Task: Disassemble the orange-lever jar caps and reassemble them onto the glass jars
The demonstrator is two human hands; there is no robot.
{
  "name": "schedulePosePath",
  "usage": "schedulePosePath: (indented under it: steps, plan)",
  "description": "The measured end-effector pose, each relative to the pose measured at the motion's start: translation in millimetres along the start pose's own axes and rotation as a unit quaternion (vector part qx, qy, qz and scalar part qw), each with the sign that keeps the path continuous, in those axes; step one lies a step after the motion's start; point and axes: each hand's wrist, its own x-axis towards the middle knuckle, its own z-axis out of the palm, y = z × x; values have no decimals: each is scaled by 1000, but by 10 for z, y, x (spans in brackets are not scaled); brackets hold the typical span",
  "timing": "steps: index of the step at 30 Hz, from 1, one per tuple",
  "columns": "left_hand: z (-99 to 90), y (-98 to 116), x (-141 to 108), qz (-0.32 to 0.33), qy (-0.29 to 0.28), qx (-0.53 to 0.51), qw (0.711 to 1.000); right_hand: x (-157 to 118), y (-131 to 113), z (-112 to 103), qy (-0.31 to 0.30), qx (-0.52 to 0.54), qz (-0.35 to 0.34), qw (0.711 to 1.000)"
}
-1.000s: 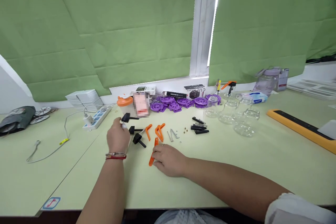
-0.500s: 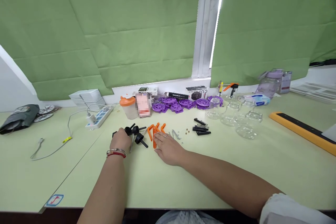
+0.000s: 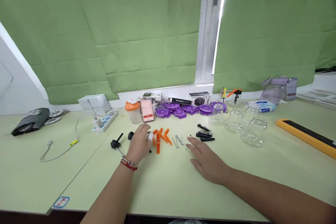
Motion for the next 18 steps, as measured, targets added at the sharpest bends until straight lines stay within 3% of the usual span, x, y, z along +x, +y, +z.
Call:
schedulePosePath:
  steps: [2,5,8,12,18]
  plan:
    - [-41,141,-107,85,-120,-63,987,-141,130,-40,31,-29,-3,999]
    - [-107,253,-347,193,-287,-133,929,-326,299,-97,59,-63,14,996]
    - [-123,229,-586,231,-393,-141,879,-456,403,-158,69,-75,42,994]
    - [-77,147,-734,257,-424,-67,866,-536,434,-227,36,-47,53,997]
    - [-38,127,-695,277,-422,-58,861,-552,429,-261,-76,49,10,996]
